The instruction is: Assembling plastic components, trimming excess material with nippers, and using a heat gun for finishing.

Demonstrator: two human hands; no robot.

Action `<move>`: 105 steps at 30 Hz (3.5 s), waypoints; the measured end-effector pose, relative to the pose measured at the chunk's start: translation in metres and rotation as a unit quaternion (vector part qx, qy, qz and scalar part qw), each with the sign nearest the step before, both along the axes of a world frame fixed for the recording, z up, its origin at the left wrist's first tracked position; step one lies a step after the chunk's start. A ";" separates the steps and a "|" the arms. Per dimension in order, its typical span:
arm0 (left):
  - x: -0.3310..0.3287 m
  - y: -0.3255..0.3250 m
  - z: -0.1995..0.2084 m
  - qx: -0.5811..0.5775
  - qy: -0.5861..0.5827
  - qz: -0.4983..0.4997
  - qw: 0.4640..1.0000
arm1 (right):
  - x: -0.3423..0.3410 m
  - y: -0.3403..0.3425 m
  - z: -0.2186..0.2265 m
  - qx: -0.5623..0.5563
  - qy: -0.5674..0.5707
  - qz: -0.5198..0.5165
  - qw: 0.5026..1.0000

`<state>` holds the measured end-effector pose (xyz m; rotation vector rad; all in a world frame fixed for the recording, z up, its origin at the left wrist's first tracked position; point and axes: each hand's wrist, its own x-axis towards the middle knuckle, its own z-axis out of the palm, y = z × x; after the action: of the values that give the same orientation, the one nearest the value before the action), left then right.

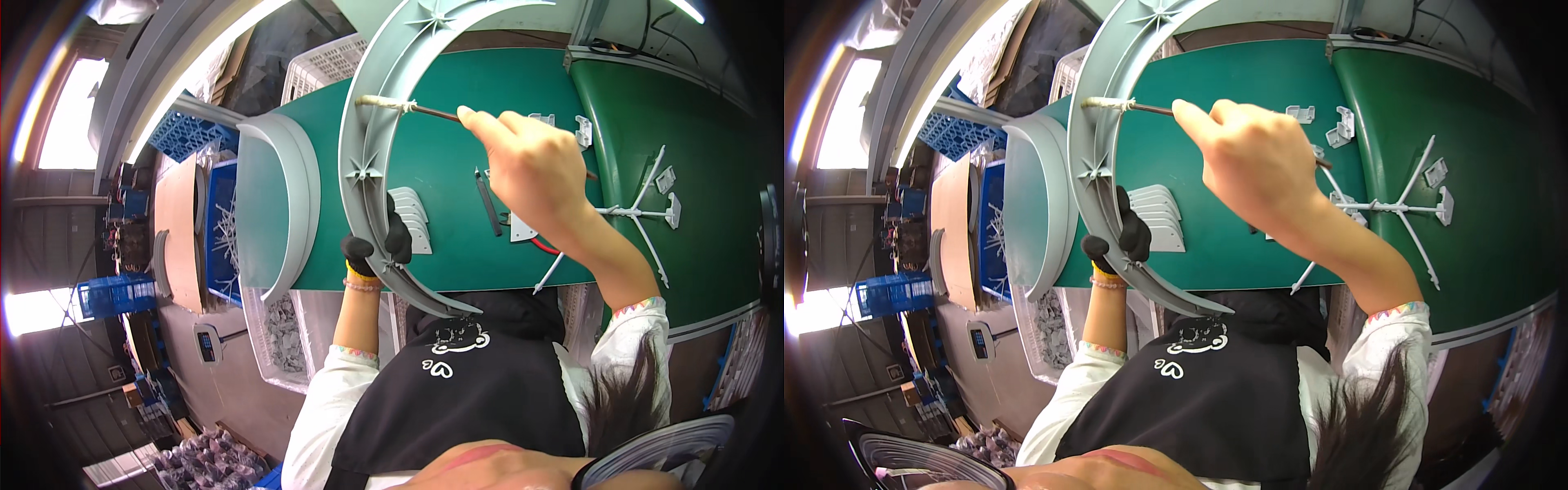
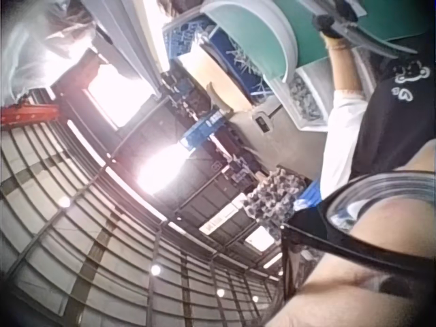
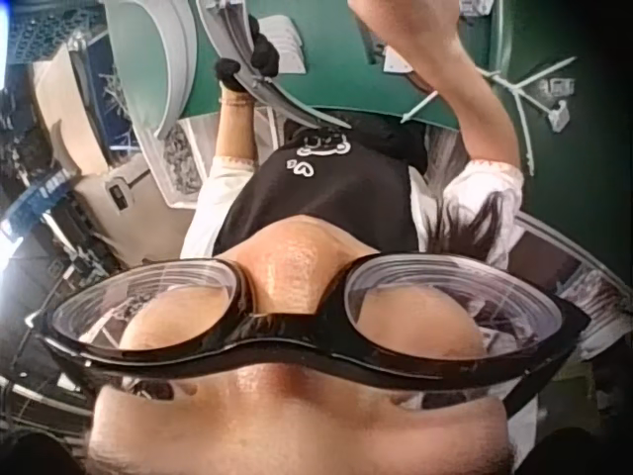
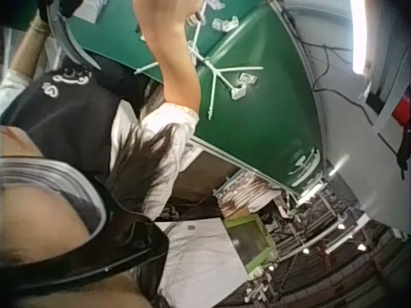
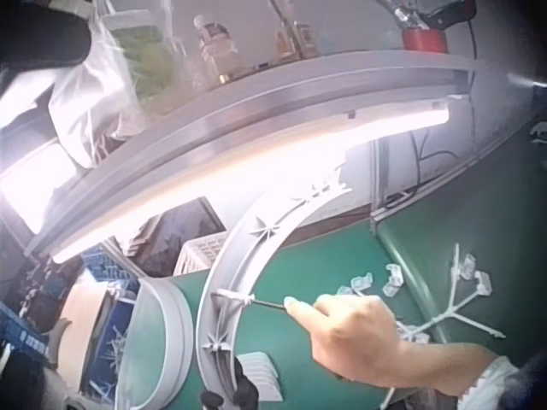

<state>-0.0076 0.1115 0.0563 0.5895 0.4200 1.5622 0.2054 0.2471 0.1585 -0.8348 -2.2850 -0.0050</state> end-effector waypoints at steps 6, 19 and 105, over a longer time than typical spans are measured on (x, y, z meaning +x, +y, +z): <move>-0.002 -0.001 -0.006 0.011 -0.012 -0.012 1.000 | 0.000 0.001 0.000 -0.009 0.005 -0.012 1.000; -0.009 -0.006 -0.017 0.007 -0.034 -0.041 0.999 | 0.032 0.068 0.004 0.003 0.182 -0.194 0.964; 0.045 -0.018 0.028 0.147 0.850 -0.080 0.499 | 0.158 -0.006 -0.060 -0.463 0.683 -0.009 0.565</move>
<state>0.0374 0.0935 0.0842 2.3254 1.4784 0.2754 0.3638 0.2412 0.0983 -0.8003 -0.5884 1.4155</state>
